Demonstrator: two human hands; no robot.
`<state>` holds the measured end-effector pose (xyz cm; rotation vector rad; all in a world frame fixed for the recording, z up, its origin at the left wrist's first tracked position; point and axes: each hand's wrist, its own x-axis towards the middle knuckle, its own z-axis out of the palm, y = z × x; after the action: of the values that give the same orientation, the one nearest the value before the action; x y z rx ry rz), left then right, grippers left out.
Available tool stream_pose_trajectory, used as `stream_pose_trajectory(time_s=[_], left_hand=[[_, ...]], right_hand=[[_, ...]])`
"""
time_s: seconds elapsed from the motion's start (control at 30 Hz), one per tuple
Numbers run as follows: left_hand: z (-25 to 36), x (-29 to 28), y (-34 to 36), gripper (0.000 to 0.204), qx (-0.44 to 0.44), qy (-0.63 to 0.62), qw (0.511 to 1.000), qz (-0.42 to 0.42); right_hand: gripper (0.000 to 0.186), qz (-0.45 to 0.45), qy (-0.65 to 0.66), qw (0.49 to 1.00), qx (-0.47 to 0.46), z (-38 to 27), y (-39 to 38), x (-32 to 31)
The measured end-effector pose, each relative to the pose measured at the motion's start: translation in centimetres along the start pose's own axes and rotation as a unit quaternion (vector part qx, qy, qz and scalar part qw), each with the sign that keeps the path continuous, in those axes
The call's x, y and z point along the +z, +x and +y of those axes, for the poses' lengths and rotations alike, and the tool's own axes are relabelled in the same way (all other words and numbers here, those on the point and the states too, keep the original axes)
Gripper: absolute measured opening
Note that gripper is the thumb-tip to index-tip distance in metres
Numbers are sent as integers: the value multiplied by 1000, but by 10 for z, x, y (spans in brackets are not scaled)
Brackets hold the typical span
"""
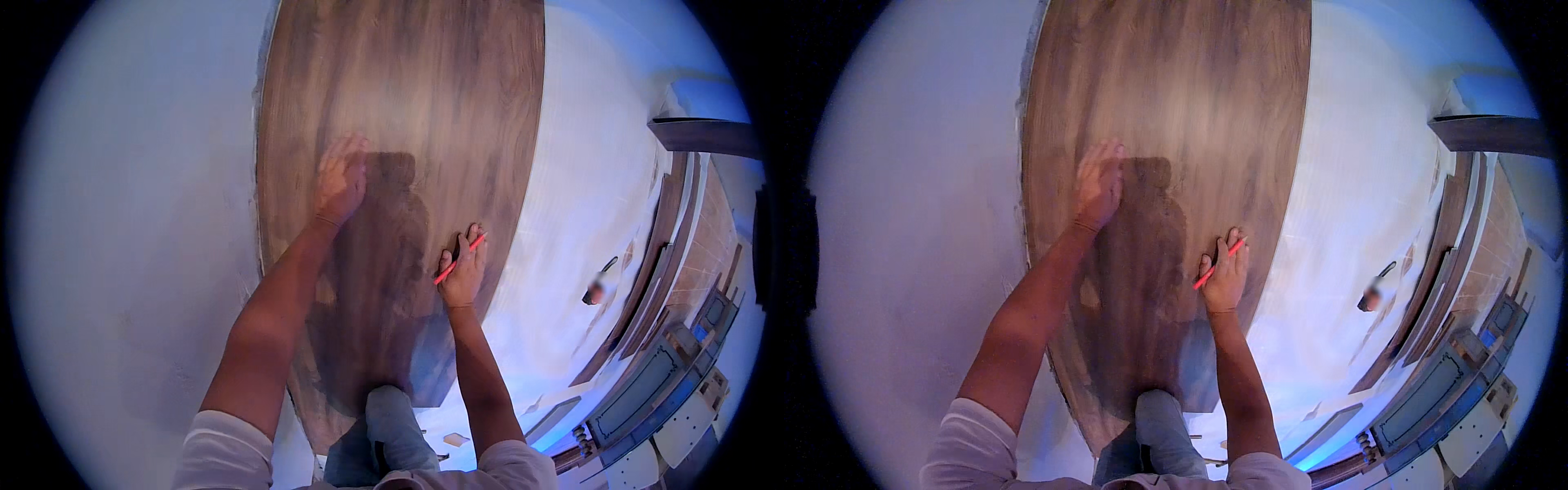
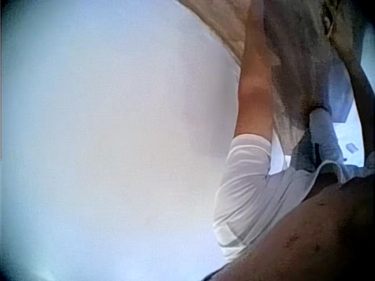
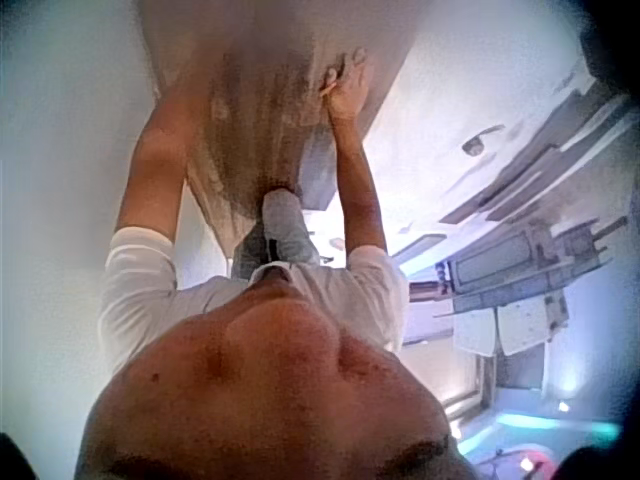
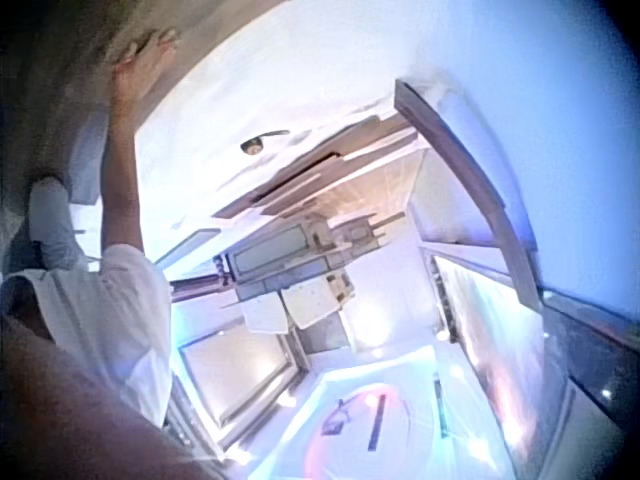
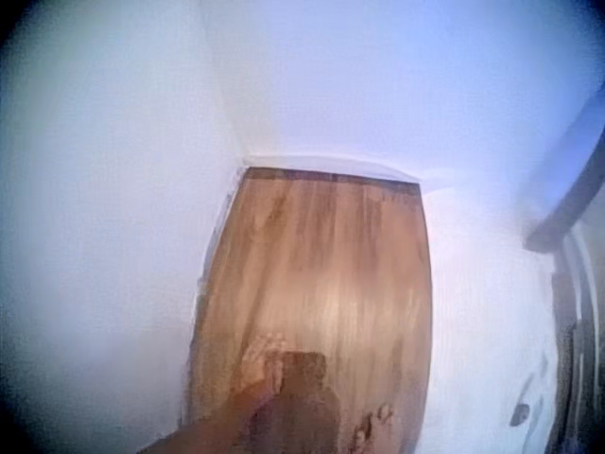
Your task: The person positions laminate planks on a floor, marks them using a pencil and a square, and fits the planks into place by hand.
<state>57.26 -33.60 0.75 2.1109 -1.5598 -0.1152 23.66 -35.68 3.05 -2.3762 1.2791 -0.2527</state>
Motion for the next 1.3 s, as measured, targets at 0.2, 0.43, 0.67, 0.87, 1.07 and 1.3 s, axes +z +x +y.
stream_pose_trajectory(time_s=[0.2, 0.43, 0.67, 0.87, 1.07, 1.3], left_hand=[[0, -5, -5, 39, -53, 54, 997, 34], [2, -9, -4, 40, -29, 60, 998, 17], [4, -9, -3, 35, -53, 21, 998, 15], [-3, -4, -14, 26, -69, 45, 995, 62], [2, -11, -5, 30, -185, 77, 973, 114], [10, -11, -9, 55, -93, 87, 991, 25]], right_hand=[[42, 10, -28, 1000, -6, -6, 6, -1], [37, 21, -24, 999, -10, -4, 4, 0], [36, 37, -30, 999, -24, 0, 4, 5], [37, 50, -23, 998, -36, 1, 6, 6], [36, 40, -19, 998, -38, 1, 5, 5], [38, 44, -16, 998, -46, 3, 4, 4]])
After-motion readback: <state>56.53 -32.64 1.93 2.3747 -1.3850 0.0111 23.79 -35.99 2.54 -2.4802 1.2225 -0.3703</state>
